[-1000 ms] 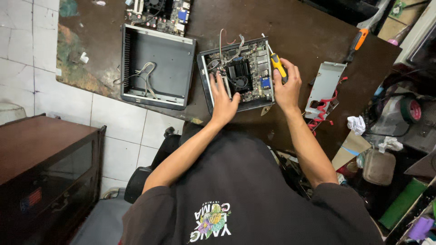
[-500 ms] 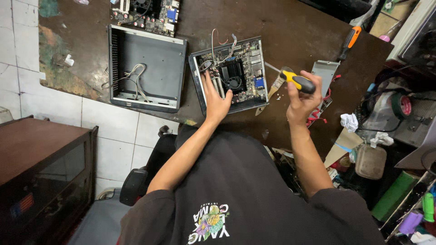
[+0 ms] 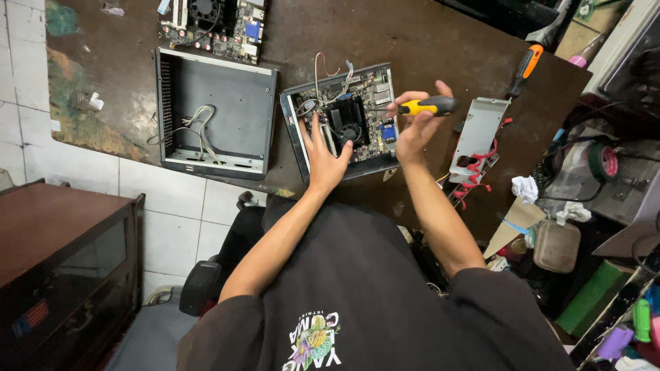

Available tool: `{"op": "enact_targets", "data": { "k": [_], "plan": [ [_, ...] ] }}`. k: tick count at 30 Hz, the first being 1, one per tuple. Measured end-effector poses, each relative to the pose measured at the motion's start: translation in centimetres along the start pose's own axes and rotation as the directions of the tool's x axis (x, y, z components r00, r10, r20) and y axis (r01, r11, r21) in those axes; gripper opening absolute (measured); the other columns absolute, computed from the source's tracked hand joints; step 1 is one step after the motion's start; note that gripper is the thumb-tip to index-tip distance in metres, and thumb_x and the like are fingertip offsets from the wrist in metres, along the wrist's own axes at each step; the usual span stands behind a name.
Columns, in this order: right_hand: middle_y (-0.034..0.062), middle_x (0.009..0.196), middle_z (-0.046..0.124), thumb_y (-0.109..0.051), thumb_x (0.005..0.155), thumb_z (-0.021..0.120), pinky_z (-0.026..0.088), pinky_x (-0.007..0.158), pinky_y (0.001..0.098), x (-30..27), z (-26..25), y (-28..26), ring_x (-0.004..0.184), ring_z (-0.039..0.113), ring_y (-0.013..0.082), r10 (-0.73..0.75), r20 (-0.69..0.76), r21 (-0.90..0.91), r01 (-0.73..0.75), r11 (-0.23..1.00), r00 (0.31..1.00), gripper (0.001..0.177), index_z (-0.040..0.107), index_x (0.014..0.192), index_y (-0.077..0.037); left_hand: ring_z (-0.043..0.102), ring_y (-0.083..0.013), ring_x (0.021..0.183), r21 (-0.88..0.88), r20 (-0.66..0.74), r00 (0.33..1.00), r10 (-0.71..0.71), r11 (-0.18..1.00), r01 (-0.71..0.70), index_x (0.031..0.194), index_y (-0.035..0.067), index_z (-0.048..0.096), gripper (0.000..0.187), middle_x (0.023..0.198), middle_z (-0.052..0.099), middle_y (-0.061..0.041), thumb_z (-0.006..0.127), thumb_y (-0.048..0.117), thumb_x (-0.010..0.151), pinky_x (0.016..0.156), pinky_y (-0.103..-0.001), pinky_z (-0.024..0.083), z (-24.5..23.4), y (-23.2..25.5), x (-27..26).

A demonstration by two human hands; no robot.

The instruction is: The person uses a screwdriver to remove screws from the motherboard inside an open computer case. They then use their hands to disconnect cables and remove the motherboard from the case.

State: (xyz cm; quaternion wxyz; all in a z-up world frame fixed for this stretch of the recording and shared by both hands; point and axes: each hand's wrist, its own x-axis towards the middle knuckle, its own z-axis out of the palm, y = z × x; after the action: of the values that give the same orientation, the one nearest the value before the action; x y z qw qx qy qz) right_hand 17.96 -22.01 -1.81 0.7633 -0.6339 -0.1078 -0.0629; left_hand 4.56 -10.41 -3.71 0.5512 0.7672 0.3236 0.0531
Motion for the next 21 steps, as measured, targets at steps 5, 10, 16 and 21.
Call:
{"op": "enact_targets", "data": {
  "k": [5,10,16,21],
  "plan": [
    [0.018,0.081,0.057,-0.042,0.101,0.049,0.056,0.049,0.029,-0.7,-1.1,2.7,0.064,0.063,0.0233,-0.035,0.068,-0.02,0.037,0.999,0.997,0.058,0.019,0.139,-0.011,0.016,-0.052,0.143,-0.011,-0.019,1.0,-0.006,1.0,0.006,0.154,0.011,0.024,0.099,0.153,0.008,-0.036,0.081,0.025,0.074,0.118,-0.057,0.019,-0.1,0.3,0.1],
    [0.0177,0.081,0.054,-0.032,0.104,0.049,0.052,0.044,0.0274,-0.5,-1.0,3.3,0.06,0.062,0.0251,-0.037,0.033,-0.042,0.038,0.998,0.999,0.054,0.016,0.14,-0.011,0.018,-0.0489,0.144,-0.047,-0.046,0.999,0.005,0.999,-0.007,0.154,0.012,0.026,0.095,0.155,0.01,-0.034,0.08,0.024,0.077,0.117,-0.056,0.02,-0.1,-0.1,0.5],
    [0.0162,0.079,0.052,-0.034,0.105,0.042,0.051,0.041,0.0279,-0.2,-0.4,3.0,0.058,0.061,0.0245,0.012,-0.009,-0.026,-0.012,1.0,1.0,0.051,0.014,0.141,-0.011,0.026,-0.0464,0.142,-0.058,-0.072,0.997,0.012,0.998,-0.016,0.147,0.012,0.039,0.082,0.155,0.016,-0.033,0.08,0.023,0.077,0.116,-0.053,0.025,0.0,-0.2,0.5],
    [0.0173,0.08,0.052,-0.035,0.104,0.042,0.054,0.041,0.0278,-0.5,-0.2,2.8,0.06,0.061,0.0253,0.002,0.009,-0.111,-0.001,0.994,1.0,0.05,0.015,0.139,-0.011,0.027,-0.0469,0.141,-0.052,-0.088,0.996,-0.007,0.999,0.002,0.146,0.014,0.041,0.079,0.154,0.019,-0.033,0.079,0.024,0.078,0.115,-0.054,0.026,0.2,0.0,0.7]
  ]
}}
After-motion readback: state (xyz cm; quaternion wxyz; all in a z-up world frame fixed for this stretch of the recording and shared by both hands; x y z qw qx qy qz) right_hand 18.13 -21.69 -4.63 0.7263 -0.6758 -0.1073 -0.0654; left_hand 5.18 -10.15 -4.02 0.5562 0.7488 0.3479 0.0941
